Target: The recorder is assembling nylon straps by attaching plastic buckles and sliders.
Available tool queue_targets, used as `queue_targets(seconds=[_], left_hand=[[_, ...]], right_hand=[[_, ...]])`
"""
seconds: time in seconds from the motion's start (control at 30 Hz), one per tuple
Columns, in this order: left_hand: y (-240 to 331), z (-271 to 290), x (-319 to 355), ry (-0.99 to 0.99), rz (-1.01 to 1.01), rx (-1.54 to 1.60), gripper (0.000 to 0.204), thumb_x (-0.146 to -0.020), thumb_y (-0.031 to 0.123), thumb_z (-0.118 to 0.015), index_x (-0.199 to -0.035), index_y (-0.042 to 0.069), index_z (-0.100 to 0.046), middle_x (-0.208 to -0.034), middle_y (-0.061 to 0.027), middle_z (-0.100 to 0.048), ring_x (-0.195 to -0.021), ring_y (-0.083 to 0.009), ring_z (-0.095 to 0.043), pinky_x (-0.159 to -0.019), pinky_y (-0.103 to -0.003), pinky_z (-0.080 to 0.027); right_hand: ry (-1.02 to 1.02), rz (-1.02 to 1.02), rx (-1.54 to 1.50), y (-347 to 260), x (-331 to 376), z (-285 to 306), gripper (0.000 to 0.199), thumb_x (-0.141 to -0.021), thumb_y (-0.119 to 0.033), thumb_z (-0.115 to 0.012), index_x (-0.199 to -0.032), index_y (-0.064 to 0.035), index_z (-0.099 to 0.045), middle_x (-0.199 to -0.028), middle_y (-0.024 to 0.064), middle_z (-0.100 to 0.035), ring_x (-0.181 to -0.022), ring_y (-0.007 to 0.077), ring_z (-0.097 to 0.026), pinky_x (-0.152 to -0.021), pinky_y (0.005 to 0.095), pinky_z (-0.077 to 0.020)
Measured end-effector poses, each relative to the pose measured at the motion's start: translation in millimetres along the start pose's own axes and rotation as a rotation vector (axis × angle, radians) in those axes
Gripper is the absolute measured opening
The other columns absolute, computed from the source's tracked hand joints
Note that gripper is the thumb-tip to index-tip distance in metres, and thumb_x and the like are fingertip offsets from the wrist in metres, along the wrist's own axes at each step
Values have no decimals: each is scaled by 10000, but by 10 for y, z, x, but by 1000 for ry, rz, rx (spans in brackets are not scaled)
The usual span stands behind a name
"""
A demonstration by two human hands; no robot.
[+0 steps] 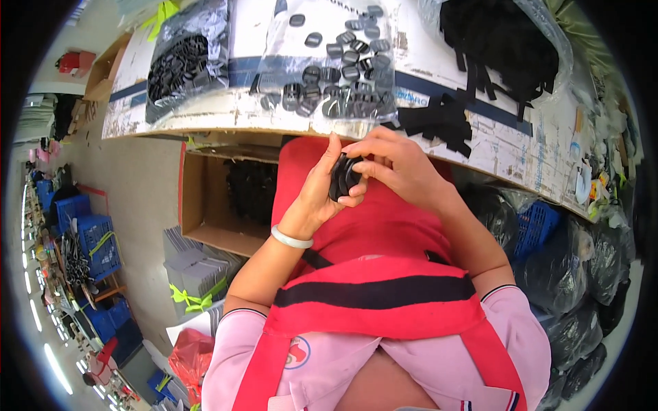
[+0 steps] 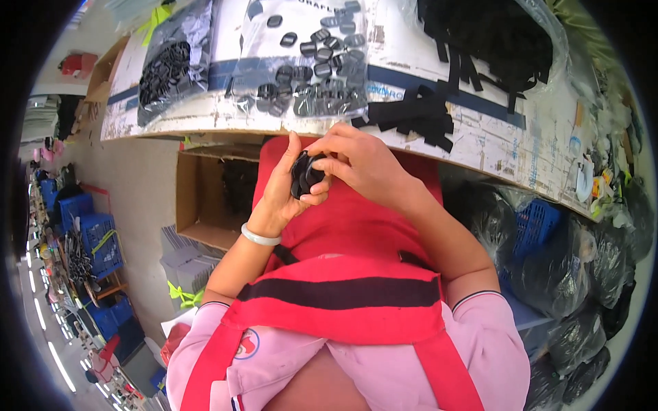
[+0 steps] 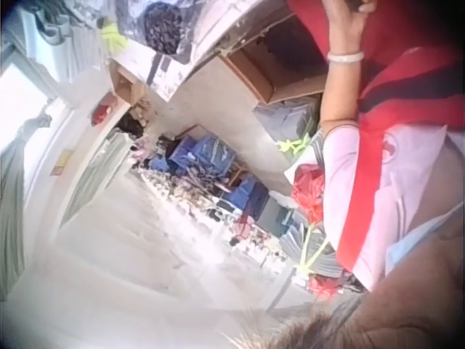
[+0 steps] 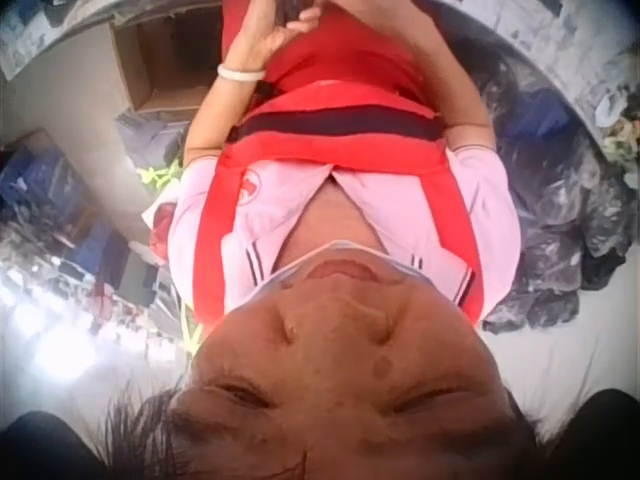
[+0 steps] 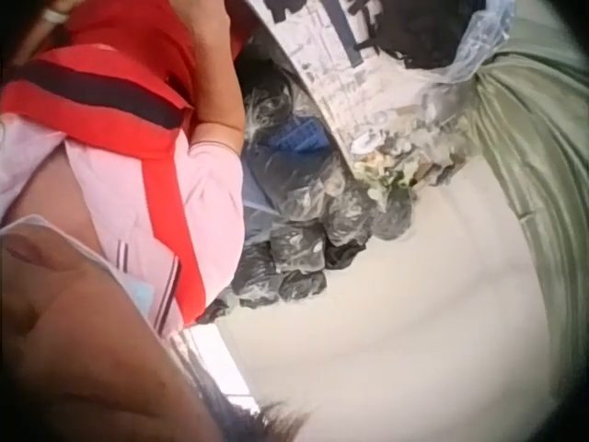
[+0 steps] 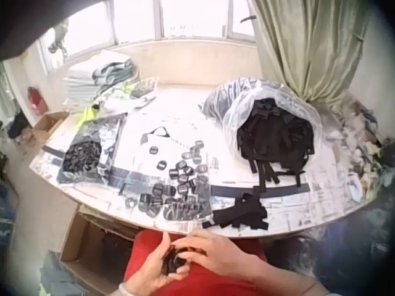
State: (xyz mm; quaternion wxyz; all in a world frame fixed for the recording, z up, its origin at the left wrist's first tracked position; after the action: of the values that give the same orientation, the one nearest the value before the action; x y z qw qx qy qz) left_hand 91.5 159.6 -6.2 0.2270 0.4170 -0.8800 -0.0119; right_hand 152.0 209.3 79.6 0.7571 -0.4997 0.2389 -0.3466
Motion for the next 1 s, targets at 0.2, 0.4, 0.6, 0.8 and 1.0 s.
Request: queue_targets(seconds=[0.2, 0.4, 0.6, 0.8, 1.0], left_hand=[[-359, 361, 195, 55, 110, -17, 586, -954, 634, -374, -1060, 90, -561, -781, -41, -538, -648, -161, -519, -396, -189, -328], [-270, 585, 301, 106, 67, -22, 359, -990, 377, -514, -1088, 36, -567, -839, -61, -582, -623, -128, -504, -411, -192, -354], [-369, 624, 271, 63, 144, -167, 215, -954, 218, -602, -1014, 16, -562, -823, -62, -579, -487, -79, -424, -409, -195, -325], [-429, 641, 285, 27, 104, 80, 219, -952, 216, -593, -998, 2, -584, -880, -90, -597, -655, -166, -585, -451, -239, -453], [-419, 689, 248, 119, 101, -33, 231, -954, 217, -586, -987, -11, -590, -886, -97, -597, -798, -227, -635, -491, -270, -523]], right_hand=[[-204, -6, -7, 182, 142, -432, 157, -834, -53, -662, -991, -40, -667, -906, 90, -583, -793, 246, -626, -708, 338, -498], [39, 100, -3, 59, 236, -230, 143, -809, 48, -662, -933, -23, -659, -949, 77, -606, -819, 205, -633, -704, 279, -509], [96, 282, 230, 68, 373, -281, 174, -817, 32, -668, -968, -54, -666, -955, 80, -606, -842, 230, -636, -696, 309, -526], [339, 122, 453, 166, 341, 370, 223, -824, -63, -664, -1040, -118, -664, -992, 83, -634, -898, 289, -617, -760, 373, -509], [401, 187, 834, 709, 378, 1042, 254, -765, -87, -700, -1011, -146, -705, -1035, 31, -628, -994, 251, -571, -876, 367, -445]])
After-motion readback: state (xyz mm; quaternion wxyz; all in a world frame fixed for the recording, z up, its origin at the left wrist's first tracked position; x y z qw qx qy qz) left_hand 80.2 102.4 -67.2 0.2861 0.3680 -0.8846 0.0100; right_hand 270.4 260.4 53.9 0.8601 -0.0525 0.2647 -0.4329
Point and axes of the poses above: each hand's wrist, its own x-axis away from the middle knuckle, its own z-axis out of the back of the hand, y = z × x, the point moved 10 cm from there along -x, towards the middle knuckle
